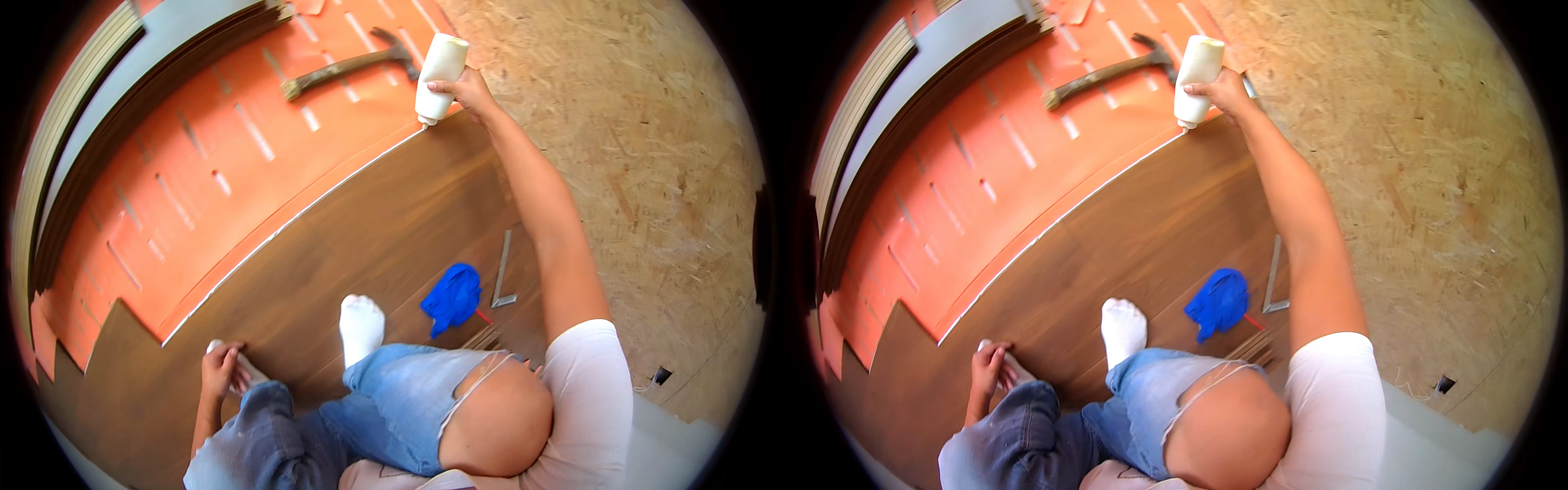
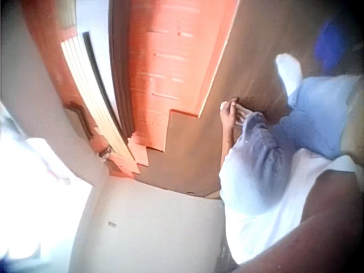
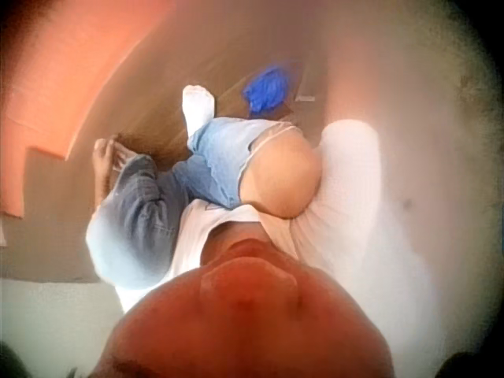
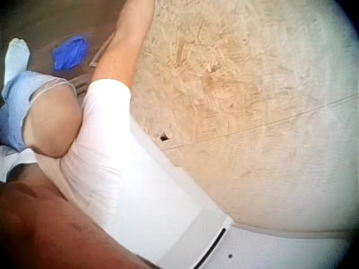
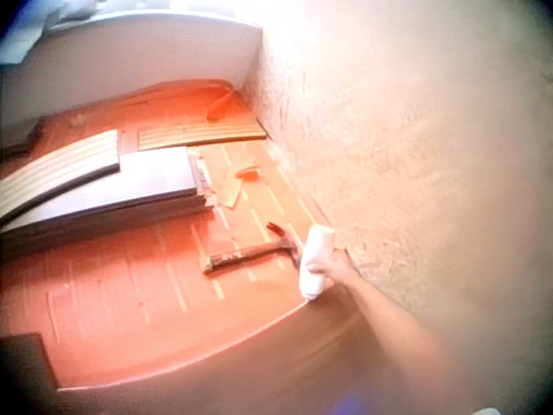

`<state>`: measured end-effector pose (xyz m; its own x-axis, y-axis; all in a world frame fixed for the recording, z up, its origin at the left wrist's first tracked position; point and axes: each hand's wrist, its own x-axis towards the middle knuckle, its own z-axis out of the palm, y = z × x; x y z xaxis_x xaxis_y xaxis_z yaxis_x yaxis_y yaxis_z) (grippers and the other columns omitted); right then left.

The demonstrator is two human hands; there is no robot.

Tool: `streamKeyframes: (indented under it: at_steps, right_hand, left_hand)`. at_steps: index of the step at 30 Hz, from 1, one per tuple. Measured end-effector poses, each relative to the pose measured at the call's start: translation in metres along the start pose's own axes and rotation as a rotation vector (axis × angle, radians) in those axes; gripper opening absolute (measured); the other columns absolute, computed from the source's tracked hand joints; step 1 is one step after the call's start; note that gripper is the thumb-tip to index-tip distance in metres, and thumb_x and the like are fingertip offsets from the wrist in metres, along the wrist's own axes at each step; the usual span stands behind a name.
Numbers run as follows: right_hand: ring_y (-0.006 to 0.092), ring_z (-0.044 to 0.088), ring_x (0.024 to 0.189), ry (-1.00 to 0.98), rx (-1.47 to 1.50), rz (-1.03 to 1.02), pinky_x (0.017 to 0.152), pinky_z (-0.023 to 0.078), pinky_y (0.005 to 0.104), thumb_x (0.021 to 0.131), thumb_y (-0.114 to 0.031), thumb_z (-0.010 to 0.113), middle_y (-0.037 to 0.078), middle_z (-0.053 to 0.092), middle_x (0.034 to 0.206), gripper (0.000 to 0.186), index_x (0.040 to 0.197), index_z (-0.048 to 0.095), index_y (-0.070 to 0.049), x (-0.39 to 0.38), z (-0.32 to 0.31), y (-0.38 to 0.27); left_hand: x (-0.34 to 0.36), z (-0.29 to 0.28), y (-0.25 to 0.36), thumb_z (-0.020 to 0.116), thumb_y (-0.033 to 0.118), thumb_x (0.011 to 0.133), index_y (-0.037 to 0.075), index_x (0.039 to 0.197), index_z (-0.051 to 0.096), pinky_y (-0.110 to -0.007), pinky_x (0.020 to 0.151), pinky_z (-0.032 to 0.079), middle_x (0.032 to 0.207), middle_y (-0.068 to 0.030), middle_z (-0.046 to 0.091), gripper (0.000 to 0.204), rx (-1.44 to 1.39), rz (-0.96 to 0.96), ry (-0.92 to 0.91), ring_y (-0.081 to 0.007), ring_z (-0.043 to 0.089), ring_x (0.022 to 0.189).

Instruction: The person installs wooden floorboards by applying glue to the edges, placing the boards onto the underlayment, tapping them into alignment with a hammer, and wiping away excess adhesive with a blue cloth.

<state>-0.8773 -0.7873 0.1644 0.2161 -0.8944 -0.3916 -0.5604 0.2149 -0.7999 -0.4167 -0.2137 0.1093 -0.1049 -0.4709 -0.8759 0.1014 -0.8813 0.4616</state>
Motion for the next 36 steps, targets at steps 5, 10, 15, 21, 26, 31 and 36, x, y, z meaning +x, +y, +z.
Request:
streamKeyframes:
  at_steps: [5, 10, 15, 21, 26, 31, 36]
  right_hand:
    - [0.0231, 0.069, 0.107, 0.140, -0.272, -0.065, 0.096, 0.053, 0.0399, 0.077, -0.014, 0.087, 0.012, 0.074, 0.111, 0.054, 0.124, 0.066, 0.001, 0.030, -0.065, 0.018]
    - [0.0260, 0.069, 0.109, 0.172, -0.397, -0.146, 0.092, 0.054, 0.0422, 0.077, -0.016, 0.087, 0.013, 0.074, 0.112, 0.057, 0.126, 0.065, 0.003, 0.077, -0.073, 0.045]
    - [0.0313, 0.062, 0.119, 0.287, -0.457, -0.440, 0.102, 0.049, 0.0406, 0.082, -0.003, 0.074, 0.017, 0.065, 0.127, 0.059, 0.138, 0.055, -0.003, -0.041, -0.041, 0.023]
    - [0.0501, 0.057, 0.115, 0.040, -0.821, -0.066, 0.097, 0.048, 0.0550, 0.071, 0.003, 0.073, 0.027, 0.060, 0.125, 0.074, 0.139, 0.045, -0.007, -0.212, 0.010, 0.037]
    - [0.0477, 0.056, 0.116, 0.027, -0.842, -0.054, 0.099, 0.048, 0.0512, 0.067, 0.000, 0.076, 0.025, 0.059, 0.125, 0.075, 0.137, 0.048, -0.005, -0.266, -0.011, 0.088]
    - [0.0463, 0.054, 0.120, -0.003, -0.907, -0.045, 0.103, 0.047, 0.0499, 0.067, 0.003, 0.073, 0.022, 0.057, 0.126, 0.075, 0.137, 0.048, -0.004, -0.295, -0.018, 0.109]
    - [0.0455, 0.053, 0.123, -0.021, -0.883, -0.017, 0.105, 0.046, 0.0485, 0.069, 0.004, 0.070, 0.021, 0.056, 0.129, 0.072, 0.138, 0.049, -0.003, -0.299, -0.021, 0.125]
  left_hand:
    - [-0.002, 0.004, 0.004, 0.049, 0.026, 0.109, -0.003, 0.124, 0.062, -0.029, 0.031, 0.044, 0.062, -0.0181, 0.068, 0.035, -0.021, -0.020, 0.012, -0.0204, 0.059, 0.036]
    - [-0.011, 0.004, 0.013, 0.050, 0.022, 0.108, -0.003, 0.115, 0.069, -0.028, 0.035, 0.045, 0.063, -0.0156, 0.068, 0.032, 0.013, -0.053, 0.079, -0.0191, 0.060, 0.039]
    - [-0.001, 0.002, 0.020, 0.049, 0.025, 0.109, 0.002, 0.125, 0.068, -0.029, 0.042, 0.051, 0.068, -0.0096, 0.072, 0.034, 0.124, 0.022, -0.003, -0.0155, 0.066, 0.049]
    - [-0.021, -0.014, 0.019, 0.047, 0.027, 0.110, 0.004, 0.137, 0.061, -0.029, 0.044, 0.055, 0.077, -0.0117, 0.075, 0.038, 0.088, -0.051, -0.126, -0.0165, 0.068, 0.051]
    - [-0.009, -0.005, 0.028, 0.048, 0.027, 0.110, 0.005, 0.141, 0.058, -0.030, 0.048, 0.058, 0.082, -0.0130, 0.076, 0.039, 0.079, -0.043, -0.207, -0.0187, 0.071, 0.058]
    - [-0.001, -0.012, 0.014, 0.048, 0.027, 0.110, 0.003, 0.144, 0.053, -0.030, 0.050, 0.059, 0.089, -0.0149, 0.077, 0.042, 0.005, -0.038, -0.277, -0.0188, 0.072, 0.060]
    - [-0.003, -0.013, 0.011, 0.051, 0.029, 0.108, 0.001, 0.138, 0.058, -0.030, 0.055, 0.059, 0.091, -0.0145, 0.077, 0.041, 0.042, 0.031, -0.268, -0.0184, 0.072, 0.061]
